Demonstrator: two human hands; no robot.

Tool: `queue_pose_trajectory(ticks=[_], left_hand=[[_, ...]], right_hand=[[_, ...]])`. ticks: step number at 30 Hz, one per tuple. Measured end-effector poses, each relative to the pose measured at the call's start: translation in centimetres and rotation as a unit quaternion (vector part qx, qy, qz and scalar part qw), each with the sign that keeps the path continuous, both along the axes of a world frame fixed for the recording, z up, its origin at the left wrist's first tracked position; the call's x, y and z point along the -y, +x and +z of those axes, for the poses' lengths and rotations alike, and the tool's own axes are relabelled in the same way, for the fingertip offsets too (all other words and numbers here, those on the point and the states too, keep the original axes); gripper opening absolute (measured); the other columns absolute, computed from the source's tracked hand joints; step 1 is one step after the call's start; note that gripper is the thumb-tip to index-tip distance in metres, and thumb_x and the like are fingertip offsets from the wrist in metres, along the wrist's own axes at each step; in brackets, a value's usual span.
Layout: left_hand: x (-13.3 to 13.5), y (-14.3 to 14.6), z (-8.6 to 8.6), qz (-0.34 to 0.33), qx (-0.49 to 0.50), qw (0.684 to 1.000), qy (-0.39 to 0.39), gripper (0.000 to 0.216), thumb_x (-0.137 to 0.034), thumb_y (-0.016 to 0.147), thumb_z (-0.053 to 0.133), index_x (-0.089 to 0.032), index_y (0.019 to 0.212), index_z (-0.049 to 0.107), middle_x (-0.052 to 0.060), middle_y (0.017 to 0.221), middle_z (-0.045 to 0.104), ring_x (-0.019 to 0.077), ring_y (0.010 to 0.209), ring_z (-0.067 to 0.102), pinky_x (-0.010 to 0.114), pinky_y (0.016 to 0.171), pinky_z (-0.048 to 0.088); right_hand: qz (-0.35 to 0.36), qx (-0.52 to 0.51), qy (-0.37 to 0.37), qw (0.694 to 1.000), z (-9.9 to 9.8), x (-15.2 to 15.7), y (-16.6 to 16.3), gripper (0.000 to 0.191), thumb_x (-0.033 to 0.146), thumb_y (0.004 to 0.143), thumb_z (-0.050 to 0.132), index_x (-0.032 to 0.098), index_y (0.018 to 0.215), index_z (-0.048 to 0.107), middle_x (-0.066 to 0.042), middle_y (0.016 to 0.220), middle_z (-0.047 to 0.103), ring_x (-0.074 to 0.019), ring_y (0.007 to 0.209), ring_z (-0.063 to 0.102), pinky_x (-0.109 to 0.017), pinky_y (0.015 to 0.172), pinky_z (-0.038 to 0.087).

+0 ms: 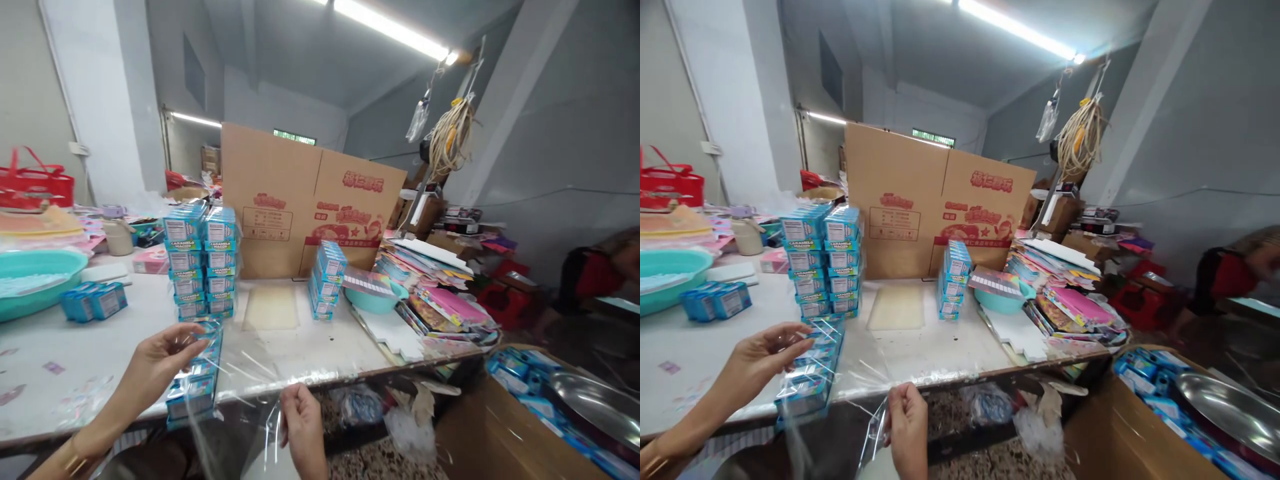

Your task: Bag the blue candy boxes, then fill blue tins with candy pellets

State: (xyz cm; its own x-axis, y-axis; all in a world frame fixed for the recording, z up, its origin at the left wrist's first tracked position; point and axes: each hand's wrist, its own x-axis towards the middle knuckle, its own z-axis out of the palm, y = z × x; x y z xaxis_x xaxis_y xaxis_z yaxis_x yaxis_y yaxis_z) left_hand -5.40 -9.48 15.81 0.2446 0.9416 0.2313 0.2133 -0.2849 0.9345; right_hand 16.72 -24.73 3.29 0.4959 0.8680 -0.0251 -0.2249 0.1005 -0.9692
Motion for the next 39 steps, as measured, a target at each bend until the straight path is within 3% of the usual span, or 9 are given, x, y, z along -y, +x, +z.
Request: queue_pose_trajectory(ticks=[7, 13, 20, 23, 25, 28, 33, 36, 39], left_hand=[[-0.6, 0.0, 0.3, -0.034, -0.002, 0.962, 0.273, 0.007, -0.031, 0.079, 0.079, -0.025, 0.084, 0.080, 0.006, 0.107, 0.074, 0.0217, 0.099, 0.068, 0.030, 0.091, 0.051], [-1.1, 0.0, 3.7, -0.178, 0.193, 0.963, 0.059, 0.025, -0.032, 0.075, 0.081, -0.020, 0.057, 0.070, 0.002, 0.068, 0.061, 0.0128, 0.067, 0.057, 0.021, 0.062, 0.047], [-2.3, -1.3, 5.2, -0.245, 0.201, 0.928, -0.194, 0.028, -0.036, 0.058, 0.090, -0.015, 0.063, 0.073, 0.002, 0.068, 0.059, 0.0080, 0.051, 0.048, 0.019, 0.046, 0.038], [-1.8, -1.3, 4.5, -0.264, 0.182, 0.912, -0.256, 0.031, -0.037, 0.058, 0.090, -0.013, 0.065, 0.073, 0.002, 0.065, 0.059, 0.0081, 0.050, 0.048, 0.019, 0.046, 0.038], [-1.1, -1.4, 3.7, -0.249, 0.167, 0.912, -0.281, 0.030, -0.036, 0.060, 0.090, -0.013, 0.065, 0.072, 0.002, 0.066, 0.060, 0.0085, 0.053, 0.049, 0.019, 0.049, 0.040], [0.3, -2.0, 2.5, -0.216, 0.159, 0.919, -0.290, 0.026, -0.035, 0.065, 0.087, -0.014, 0.069, 0.073, 0.003, 0.070, 0.063, 0.0119, 0.061, 0.055, 0.021, 0.056, 0.046], [2.7, -1.6, 0.5, -0.137, 0.334, 0.911, -0.200, 0.024, -0.032, 0.064, 0.088, -0.015, 0.064, 0.071, 0.003, 0.077, 0.063, 0.0157, 0.080, 0.060, 0.024, 0.081, 0.053], [3.4, -1.3, -0.9, -0.156, 0.406, 0.872, -0.227, 0.032, -0.034, 0.065, 0.087, -0.016, 0.058, 0.062, -0.001, 0.071, 0.054, 0.0120, 0.069, 0.053, 0.023, 0.070, 0.052], [3.4, -2.3, -2.8, -0.140, 0.329, 0.906, -0.227, 0.034, -0.037, 0.069, 0.086, -0.016, 0.062, 0.061, -0.002, 0.068, 0.051, 0.0081, 0.057, 0.040, 0.020, 0.051, 0.038]], right_hand=[[0.135, -0.069, -0.010, 0.988, 1.5, 1.8, -0.7, 0.053, 0.070, 0.083, 0.065, 0.019, 0.077, 0.052, 0.006, 0.044, 0.051, -0.0028, 0.031, 0.026, -0.017, 0.033, 0.015], [0.383, -0.156, 0.038, 0.910, -0.1, 3.7, -0.8, 0.065, 0.073, 0.065, 0.080, 0.016, 0.093, 0.063, -0.007, 0.062, 0.071, -0.0133, 0.041, 0.057, -0.020, 0.039, 0.036], [0.201, -0.117, 0.190, 0.954, 7.0, -3.7, 2.2, 0.054, 0.066, 0.080, 0.072, 0.025, 0.115, 0.072, -0.009, 0.116, 0.073, -0.0230, 0.108, 0.067, -0.031, 0.085, 0.052], [0.257, -0.055, 0.199, 0.944, 10.0, -7.4, 0.1, 0.064, 0.073, 0.079, 0.068, 0.025, 0.123, 0.071, -0.010, 0.130, 0.069, -0.0249, 0.119, 0.062, -0.034, 0.096, 0.048], [0.323, -0.043, 0.187, 0.927, 10.9, -8.3, -1.7, 0.060, 0.070, 0.079, 0.071, 0.021, 0.113, 0.074, -0.009, 0.108, 0.075, -0.0221, 0.101, 0.068, -0.033, 0.092, 0.048], [0.329, -0.091, 0.170, 0.924, 9.7, -8.0, -4.1, 0.033, 0.049, 0.075, 0.085, 0.019, 0.083, 0.072, 0.001, 0.067, 0.068, -0.0154, 0.070, 0.065, -0.028, 0.078, 0.048], [0.263, -0.192, 0.118, 0.938, 4.6, -6.2, -7.9, 0.038, 0.050, 0.079, 0.079, 0.020, 0.067, 0.060, 0.003, 0.057, 0.059, -0.0111, 0.055, 0.053, -0.024, 0.058, 0.041], [0.261, -0.092, 0.066, 0.959, 2.7, -5.1, -8.7, 0.048, 0.058, 0.086, 0.069, 0.019, 0.059, 0.059, 0.002, 0.051, 0.053, -0.0105, 0.045, 0.043, -0.025, 0.048, 0.032], [0.178, 0.021, 0.118, 0.977, 3.0, -4.3, -7.5, 0.037, 0.047, 0.090, 0.069, 0.018, 0.067, 0.071, -0.004, 0.078, 0.067, -0.0149, 0.073, 0.059, -0.027, 0.070, 0.045]])
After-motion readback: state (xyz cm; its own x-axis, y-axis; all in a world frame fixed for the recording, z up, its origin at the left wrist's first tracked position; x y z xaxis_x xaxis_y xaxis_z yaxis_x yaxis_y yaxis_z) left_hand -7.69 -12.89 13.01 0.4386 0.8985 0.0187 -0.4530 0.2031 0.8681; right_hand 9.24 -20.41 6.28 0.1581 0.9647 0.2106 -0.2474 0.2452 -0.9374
